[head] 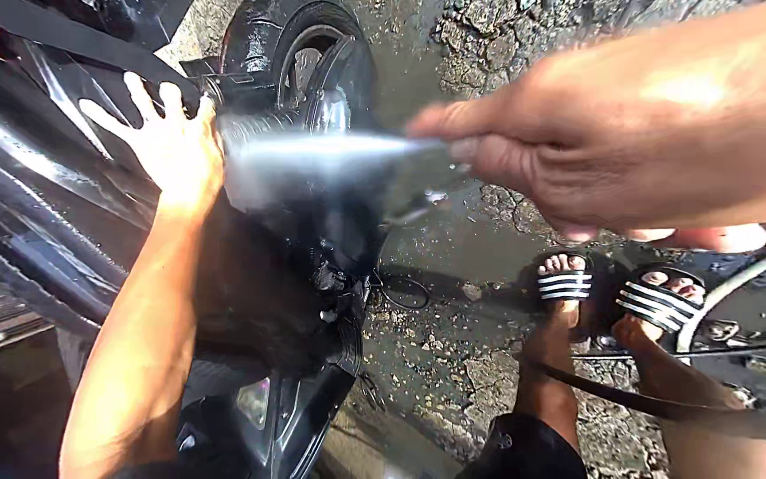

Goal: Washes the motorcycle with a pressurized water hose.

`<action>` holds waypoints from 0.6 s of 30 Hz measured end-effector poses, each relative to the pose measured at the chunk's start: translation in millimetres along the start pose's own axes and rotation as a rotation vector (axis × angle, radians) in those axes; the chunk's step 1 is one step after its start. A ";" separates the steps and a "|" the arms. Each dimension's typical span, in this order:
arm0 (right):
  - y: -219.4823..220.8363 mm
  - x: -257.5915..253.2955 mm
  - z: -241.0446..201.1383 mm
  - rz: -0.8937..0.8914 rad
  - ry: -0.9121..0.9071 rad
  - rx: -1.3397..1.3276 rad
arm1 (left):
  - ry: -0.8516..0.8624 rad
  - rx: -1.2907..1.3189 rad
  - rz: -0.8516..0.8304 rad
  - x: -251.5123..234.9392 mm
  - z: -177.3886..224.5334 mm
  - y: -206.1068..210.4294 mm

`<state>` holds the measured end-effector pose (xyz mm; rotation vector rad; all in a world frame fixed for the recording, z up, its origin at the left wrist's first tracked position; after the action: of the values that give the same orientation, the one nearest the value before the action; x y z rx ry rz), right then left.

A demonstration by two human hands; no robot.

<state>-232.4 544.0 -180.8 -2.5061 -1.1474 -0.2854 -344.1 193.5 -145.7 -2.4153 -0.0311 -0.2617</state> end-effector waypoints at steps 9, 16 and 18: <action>-38.6 -23.7 -20.5 -0.162 0.172 0.056 | -0.067 0.209 0.121 18.9 21.6 -3.6; -87.6 -44.3 -44.1 -0.262 0.070 0.239 | 0.045 0.353 0.244 16.6 -21.2 -31.4; -102.3 -43.1 -36.8 -0.288 0.059 0.222 | 0.002 0.441 0.291 19.7 -24.6 -28.9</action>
<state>-339.3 560.8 -136.4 -2.1276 -1.4320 -0.2876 -332.0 198.5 -105.0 -1.9499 0.2378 -0.1083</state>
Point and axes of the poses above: each hand's wrist, its own x-axis away from the middle knuckle, its own y-axis out of the palm, z = x × y, the point moved 7 cm from there along -x, towards the middle knuckle, and after that the axes turned 6 degrees about z, right-handed, at the moved point
